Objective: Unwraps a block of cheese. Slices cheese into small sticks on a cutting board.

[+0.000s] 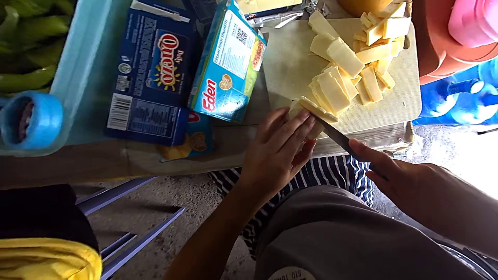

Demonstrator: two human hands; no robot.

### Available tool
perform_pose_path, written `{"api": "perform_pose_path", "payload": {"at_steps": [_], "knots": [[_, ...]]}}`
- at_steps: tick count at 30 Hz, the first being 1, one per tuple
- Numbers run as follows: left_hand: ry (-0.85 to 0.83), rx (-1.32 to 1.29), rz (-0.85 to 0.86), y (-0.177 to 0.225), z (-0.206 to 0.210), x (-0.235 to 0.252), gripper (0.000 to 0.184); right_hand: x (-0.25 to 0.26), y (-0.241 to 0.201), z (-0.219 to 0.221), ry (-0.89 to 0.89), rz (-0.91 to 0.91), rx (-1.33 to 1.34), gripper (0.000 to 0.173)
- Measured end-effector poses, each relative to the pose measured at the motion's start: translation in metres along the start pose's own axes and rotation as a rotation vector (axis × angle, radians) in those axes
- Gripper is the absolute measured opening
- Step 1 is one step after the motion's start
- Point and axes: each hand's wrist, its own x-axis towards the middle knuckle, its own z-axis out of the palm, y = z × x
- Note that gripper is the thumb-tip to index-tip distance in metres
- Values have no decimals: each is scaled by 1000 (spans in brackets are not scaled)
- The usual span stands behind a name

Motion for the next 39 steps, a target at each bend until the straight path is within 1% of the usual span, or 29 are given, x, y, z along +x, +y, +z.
{"api": "perform_pose_path", "payload": {"at_steps": [3, 5, 6, 7, 10, 15, 23, 31, 34, 36, 39], "knots": [[-6, -19, 4, -1, -1, 0, 33, 1, 4, 4, 10, 8, 67, 52], [-17, -42, 16, -2, -2, -2, 36, 2, 11, -2, -55, 50, 237, 52], [-15, -53, 24, -2, -2, -2, 35, 2, 15, -6, -75, 65, 308, 52], [-7, -53, 28, -3, -2, -2, 32, 2, 17, -9, -59, 59, 326, 52], [8, -52, 22, -3, -2, -3, 29, -2, 10, -11, 53, 28, 195, 53], [36, -33, 21, -2, 0, -2, 26, -10, 1, -14, 101, -10, 55, 49], [33, -24, 11, -1, -1, -2, 26, -11, -1, -17, 77, -19, 5, 49], [19, -27, 6, -2, -3, -3, 24, -3, 1, -8, -14, -27, 7, 52], [26, -20, 22, -2, -3, -3, 25, 0, 0, 0, -15, -13, -28, 53], [25, 1, 35, -3, -3, -3, 25, 2, 3, 3, -9, -8, 1, 53], [44, 20, 55, -3, -1, -4, 23, 4, 16, -4, -79, 20, 238, 52]]}}
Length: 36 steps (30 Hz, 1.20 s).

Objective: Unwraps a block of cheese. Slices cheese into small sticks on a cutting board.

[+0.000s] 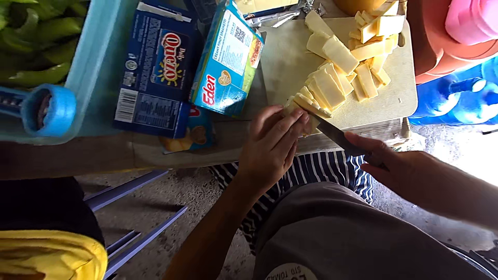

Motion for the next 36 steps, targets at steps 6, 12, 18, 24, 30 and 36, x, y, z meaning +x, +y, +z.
{"api": "perform_pose_path", "payload": {"at_steps": [6, 12, 18, 24, 30, 36], "knots": [[38, -6, -7, 1, 2, -2, 21, -9, -6, -9, 154, -62, -124, 51], [46, -9, -9, 1, 3, -3, 21, -14, -14, -11, 136, -86, -213, 51], [45, -13, -17, 1, 3, -3, 21, -15, -21, -11, 120, -66, -261, 50], [42, -31, -23, 1, 2, -3, 20, -8, -17, 1, 83, -72, -258, 51], [50, -3, -1, 0, 2, -3, 21, -2, -13, 13, 62, -41, -242, 53], [91, 15, 4, 0, 5, -5, 19, 0, -3, -13, 29, -31, 38, 52]]}}
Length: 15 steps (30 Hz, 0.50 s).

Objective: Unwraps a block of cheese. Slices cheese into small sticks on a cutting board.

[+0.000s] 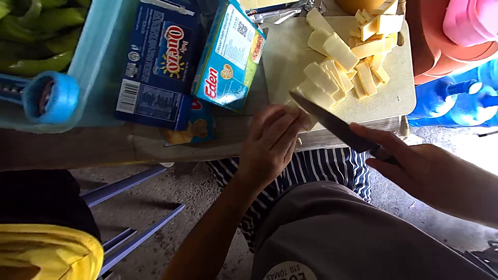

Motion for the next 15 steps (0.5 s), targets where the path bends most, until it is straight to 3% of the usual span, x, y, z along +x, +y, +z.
{"api": "perform_pose_path", "payload": {"at_steps": [4, 15], "knots": [[27, -10, -9, 1, 2, -1, 17, -9, -8, 2, 127, -63, -192, 51], [33, -19, -18, 1, 2, 0, 16, -12, -22, 9, 61, -28, -322, 52]]}}
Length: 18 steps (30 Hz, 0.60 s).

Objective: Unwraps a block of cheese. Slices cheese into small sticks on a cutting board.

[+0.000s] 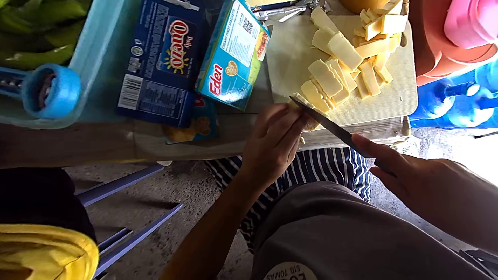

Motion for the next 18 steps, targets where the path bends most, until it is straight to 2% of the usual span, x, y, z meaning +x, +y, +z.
{"api": "perform_pose_path", "payload": {"at_steps": [10, 12, 15, 18], "knots": [[-15, -18, -2, -1, -1, 0, 17, 7, 1, 18, -30, 4, -20, 53], [-23, -13, 2, -1, -2, 0, 18, 8, 5, 20, -17, 10, 62, 54], [-20, -30, -4, -1, -1, 0, 17, 11, 16, 8, -99, 39, 260, 53], [19, -9, 2, -1, 1, -1, 17, 8, 15, 1, 16, 9, 183, 52]]}}
